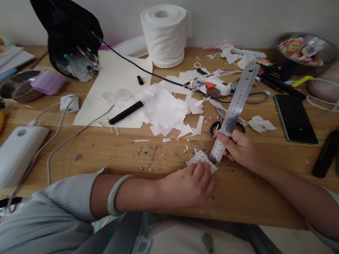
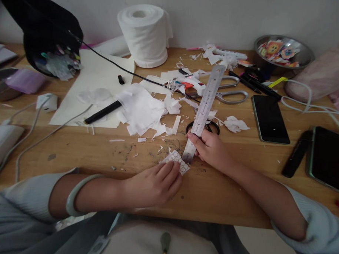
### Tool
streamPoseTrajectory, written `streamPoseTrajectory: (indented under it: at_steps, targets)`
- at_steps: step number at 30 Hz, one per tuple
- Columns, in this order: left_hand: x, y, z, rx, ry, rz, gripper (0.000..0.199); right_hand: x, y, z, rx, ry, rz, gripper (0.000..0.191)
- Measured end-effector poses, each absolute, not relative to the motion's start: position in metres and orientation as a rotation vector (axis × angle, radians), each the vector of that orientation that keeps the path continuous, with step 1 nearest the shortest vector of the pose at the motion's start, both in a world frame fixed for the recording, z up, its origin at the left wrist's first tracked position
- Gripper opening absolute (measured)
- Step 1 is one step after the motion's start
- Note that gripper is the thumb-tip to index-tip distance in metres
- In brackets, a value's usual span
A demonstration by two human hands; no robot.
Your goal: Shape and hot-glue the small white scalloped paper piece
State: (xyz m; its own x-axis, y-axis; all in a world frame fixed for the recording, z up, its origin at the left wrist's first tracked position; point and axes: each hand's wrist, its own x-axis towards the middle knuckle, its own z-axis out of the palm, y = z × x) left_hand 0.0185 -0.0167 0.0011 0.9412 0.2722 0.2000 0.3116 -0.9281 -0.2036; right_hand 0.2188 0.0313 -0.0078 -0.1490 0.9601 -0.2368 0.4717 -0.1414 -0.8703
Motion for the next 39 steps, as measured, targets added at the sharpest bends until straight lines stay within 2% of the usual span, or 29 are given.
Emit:
streamPoseTrajectory:
  at_steps: [39]
  targets:
    - [0.0189, -0.0161, 0.0015, -2.861, -0.441, -0.278, 0.02, 0.217, 0.0318, -0.005, -1.621, -1.627, 1.252, 0.032]
